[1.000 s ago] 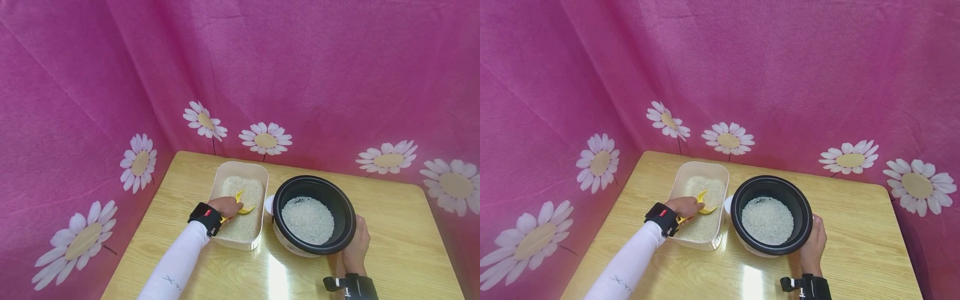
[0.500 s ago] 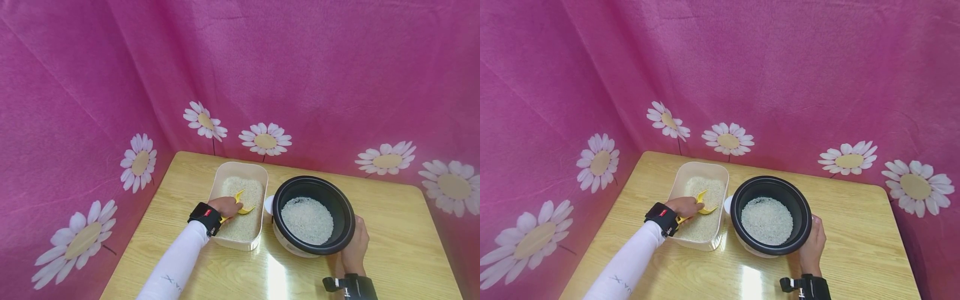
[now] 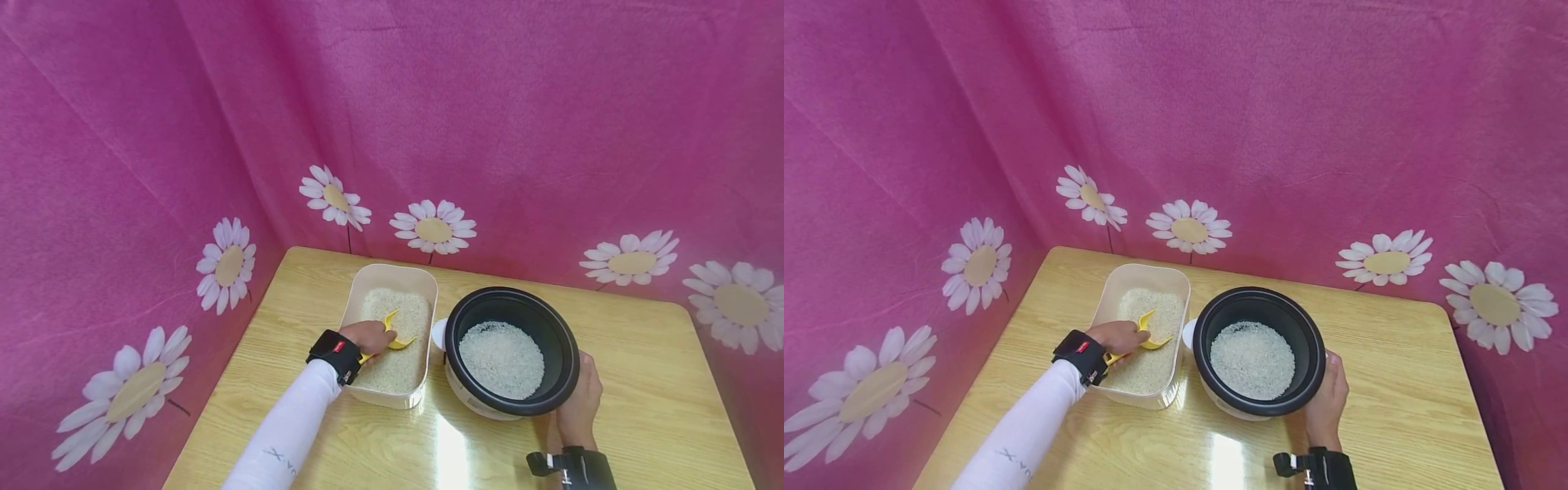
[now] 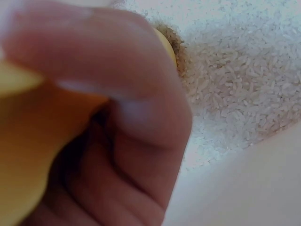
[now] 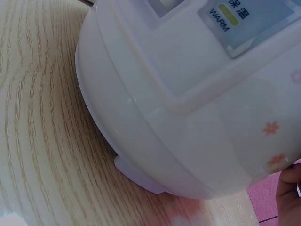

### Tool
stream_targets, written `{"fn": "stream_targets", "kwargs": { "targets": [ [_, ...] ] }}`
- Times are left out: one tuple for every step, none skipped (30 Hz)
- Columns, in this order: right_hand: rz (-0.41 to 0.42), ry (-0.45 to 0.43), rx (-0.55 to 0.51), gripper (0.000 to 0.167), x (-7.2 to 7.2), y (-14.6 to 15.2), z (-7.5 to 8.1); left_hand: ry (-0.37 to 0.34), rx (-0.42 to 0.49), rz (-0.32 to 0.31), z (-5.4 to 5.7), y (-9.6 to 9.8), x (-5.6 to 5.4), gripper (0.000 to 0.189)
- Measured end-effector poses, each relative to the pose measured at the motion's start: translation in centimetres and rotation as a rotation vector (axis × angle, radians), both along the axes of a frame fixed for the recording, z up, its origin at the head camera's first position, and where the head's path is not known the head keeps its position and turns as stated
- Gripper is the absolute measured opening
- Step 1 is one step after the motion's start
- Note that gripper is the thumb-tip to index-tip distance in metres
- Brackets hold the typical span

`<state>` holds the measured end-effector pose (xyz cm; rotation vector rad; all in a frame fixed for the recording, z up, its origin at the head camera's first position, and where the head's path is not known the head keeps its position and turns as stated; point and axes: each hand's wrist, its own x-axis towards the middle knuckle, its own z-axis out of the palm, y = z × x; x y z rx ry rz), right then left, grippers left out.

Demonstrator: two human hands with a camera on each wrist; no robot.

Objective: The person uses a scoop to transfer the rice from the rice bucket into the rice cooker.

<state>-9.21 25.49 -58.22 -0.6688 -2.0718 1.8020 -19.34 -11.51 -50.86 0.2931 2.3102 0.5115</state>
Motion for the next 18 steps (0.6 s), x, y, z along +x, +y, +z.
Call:
{"fn": "stream_targets", "kwargs": {
  "targets": [
    [0.001,0.002,0.004,0.045,0.01,-0.01,-0.05,-0.001,0.003,-0.005,0.03,0.0,0.02,0.06],
    [0.001,0.003,0.012,0.046,0.02,-0.01,-0.1,-0.005,0.006,-0.005,0.05,0.01,0.05,0.059],
    [0.002,0.004,0.011,0.047,0.03,-0.01,-0.15,-0.007,0.011,-0.004,0.1,0.01,0.09,0.059],
    [0.002,0.003,0.016,0.047,0.02,-0.01,-0.17,-0.01,0.014,-0.003,0.14,0.0,0.12,0.059],
    [0.0,0.002,0.018,0.048,0.02,-0.03,-0.16,-0.017,0.017,0.009,0.2,-0.01,0.14,0.062],
    [0.001,0.003,0.015,0.047,0.01,-0.03,-0.16,-0.019,0.018,0.011,0.23,-0.02,0.16,0.062],
    [0.0,0.007,0.003,0.047,-0.01,-0.03,-0.16,-0.019,0.017,0.012,0.27,-0.03,0.18,0.062],
    [-0.002,0.003,-0.005,0.046,-0.01,-0.02,-0.15,-0.023,0.018,0.021,0.31,-0.06,0.2,0.064],
    [-0.002,0.001,-0.014,0.046,-0.01,-0.02,-0.14,-0.024,0.016,0.021,0.32,-0.08,0.19,0.064],
    [-0.001,-0.002,-0.014,0.046,0.0,-0.03,-0.14,-0.023,0.015,0.022,0.33,-0.12,0.19,0.064],
    [-0.001,0.0,-0.026,0.045,-0.01,-0.02,-0.14,-0.023,0.015,0.023,0.34,-0.14,0.19,0.063],
    [-0.001,-0.002,-0.033,0.045,-0.02,0.0,-0.15,-0.025,0.015,0.024,0.35,-0.16,0.19,0.063],
    [-0.001,-0.002,-0.039,0.045,-0.01,0.01,-0.16,-0.028,0.017,0.027,0.36,-0.19,0.2,0.062],
    [0.002,-0.003,-0.038,0.044,-0.02,0.03,-0.17,-0.032,0.019,0.031,0.36,-0.21,0.19,0.061],
    [0.001,0.001,-0.048,0.044,-0.03,0.04,-0.18,-0.034,0.021,0.032,0.35,-0.23,0.19,0.061],
    [0.001,0.004,-0.051,0.044,-0.03,0.05,-0.19,-0.036,0.027,0.039,0.37,-0.25,0.2,0.06],
    [-0.002,0.005,-0.053,0.043,-0.04,0.07,-0.18,-0.042,0.035,0.048,0.36,-0.26,0.19,0.06],
    [-0.004,0.004,-0.053,0.043,-0.04,0.08,-0.17,-0.043,0.046,0.062,0.32,-0.3,0.19,0.06]
  ]
}}
